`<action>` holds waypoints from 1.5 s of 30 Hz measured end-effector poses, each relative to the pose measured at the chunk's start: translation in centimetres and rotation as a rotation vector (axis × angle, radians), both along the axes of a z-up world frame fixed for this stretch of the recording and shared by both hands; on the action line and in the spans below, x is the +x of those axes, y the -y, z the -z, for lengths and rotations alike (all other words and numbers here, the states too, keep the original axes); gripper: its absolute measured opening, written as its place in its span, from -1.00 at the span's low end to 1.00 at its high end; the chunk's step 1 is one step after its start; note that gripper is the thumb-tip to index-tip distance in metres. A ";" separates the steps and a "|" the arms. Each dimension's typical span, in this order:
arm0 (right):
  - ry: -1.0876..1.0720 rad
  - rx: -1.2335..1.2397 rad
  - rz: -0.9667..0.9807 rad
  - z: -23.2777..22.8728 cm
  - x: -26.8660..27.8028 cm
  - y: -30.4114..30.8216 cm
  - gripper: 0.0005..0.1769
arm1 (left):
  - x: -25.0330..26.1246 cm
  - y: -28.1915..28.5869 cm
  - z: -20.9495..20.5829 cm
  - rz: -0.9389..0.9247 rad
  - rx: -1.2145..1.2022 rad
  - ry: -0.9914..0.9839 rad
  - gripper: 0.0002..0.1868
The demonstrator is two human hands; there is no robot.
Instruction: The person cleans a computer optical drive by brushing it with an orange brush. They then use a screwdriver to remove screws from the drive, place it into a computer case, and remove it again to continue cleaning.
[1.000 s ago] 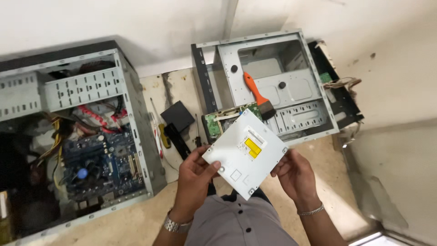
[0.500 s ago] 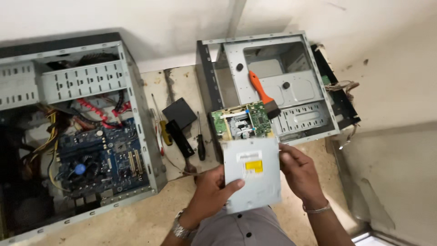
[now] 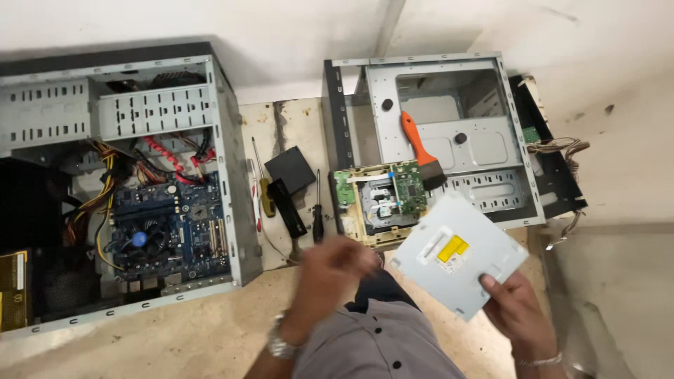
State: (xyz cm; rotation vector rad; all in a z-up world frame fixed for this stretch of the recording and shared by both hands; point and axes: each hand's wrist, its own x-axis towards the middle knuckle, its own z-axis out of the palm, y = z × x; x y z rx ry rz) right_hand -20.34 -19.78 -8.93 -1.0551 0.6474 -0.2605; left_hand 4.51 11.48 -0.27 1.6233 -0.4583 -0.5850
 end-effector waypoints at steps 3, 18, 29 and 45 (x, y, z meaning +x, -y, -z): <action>-0.344 -0.077 -0.141 -6.4 6.4 1.8 -0.25 | 2.2 -1.7 2.3 -0.287 -0.021 0.069 -0.61; 0.032 -0.388 -0.668 -9.6 21.5 0.8 -0.59 | -0.1 4.8 7.9 -0.502 -0.288 -0.137 -0.27; -0.081 -0.367 -0.714 -6.9 22.1 3.2 -0.44 | -1.5 5.6 9.7 -0.476 -0.246 0.087 -0.32; -0.046 -0.359 -0.678 -8.4 22.4 1.4 -0.45 | -1.4 5.1 8.9 -0.433 -0.262 0.128 -0.26</action>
